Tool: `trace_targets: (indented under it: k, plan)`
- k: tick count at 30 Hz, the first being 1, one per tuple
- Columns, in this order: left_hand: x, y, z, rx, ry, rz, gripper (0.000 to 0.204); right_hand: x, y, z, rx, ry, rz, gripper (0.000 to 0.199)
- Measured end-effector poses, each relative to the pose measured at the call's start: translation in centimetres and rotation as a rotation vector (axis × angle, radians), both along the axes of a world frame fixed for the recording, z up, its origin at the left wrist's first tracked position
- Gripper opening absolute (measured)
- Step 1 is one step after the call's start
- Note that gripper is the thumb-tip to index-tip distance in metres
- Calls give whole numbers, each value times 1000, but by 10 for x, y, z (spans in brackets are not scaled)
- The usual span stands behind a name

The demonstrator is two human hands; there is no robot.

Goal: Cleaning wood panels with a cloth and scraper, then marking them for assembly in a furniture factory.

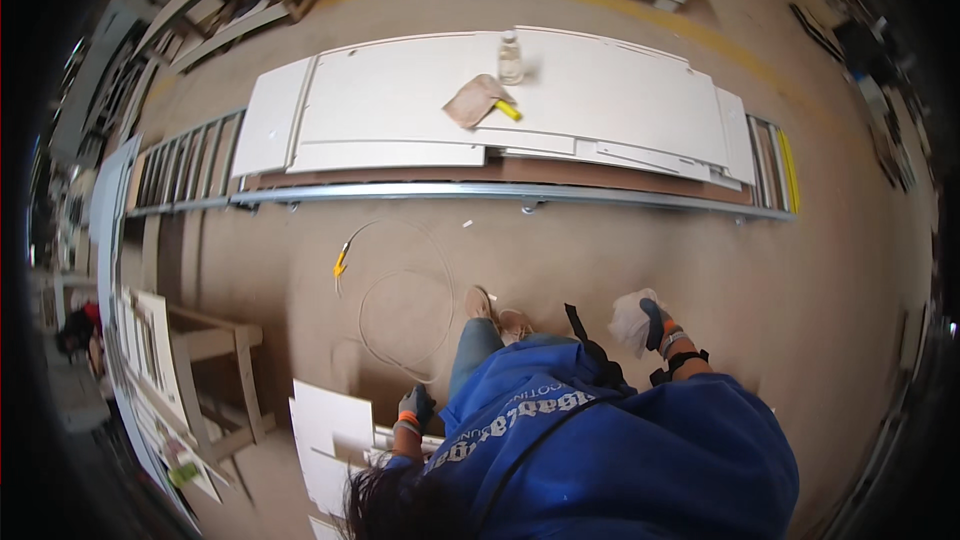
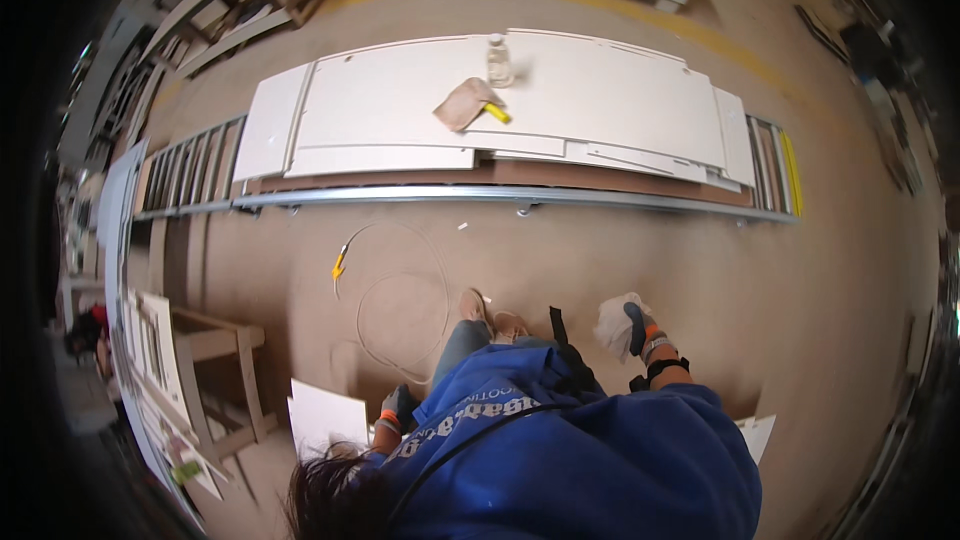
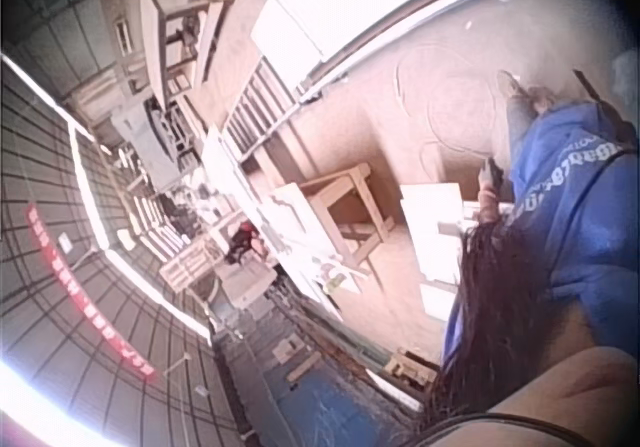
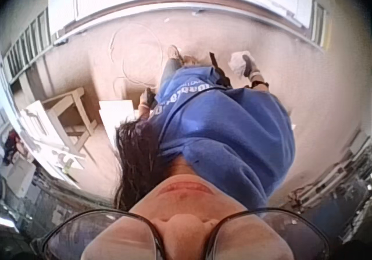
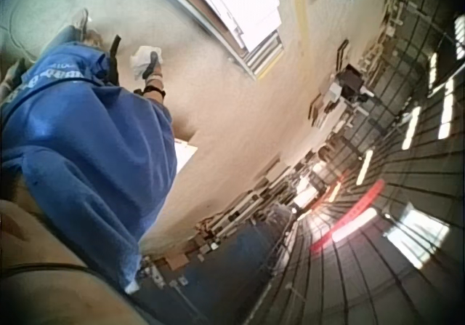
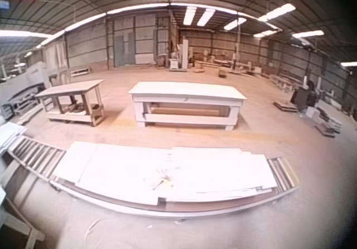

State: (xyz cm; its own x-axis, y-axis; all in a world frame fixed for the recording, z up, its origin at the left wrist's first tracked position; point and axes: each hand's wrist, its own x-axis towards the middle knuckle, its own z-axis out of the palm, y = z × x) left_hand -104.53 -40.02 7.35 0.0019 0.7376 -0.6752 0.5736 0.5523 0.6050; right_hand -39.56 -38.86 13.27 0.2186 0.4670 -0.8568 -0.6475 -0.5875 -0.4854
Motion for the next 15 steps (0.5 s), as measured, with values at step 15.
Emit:
trace_targets:
  k: [15]
  plan:
    - [167, 392, 426, 964, -609, -761, 40, -83, 24, 10, -241, -185, 161, 78]
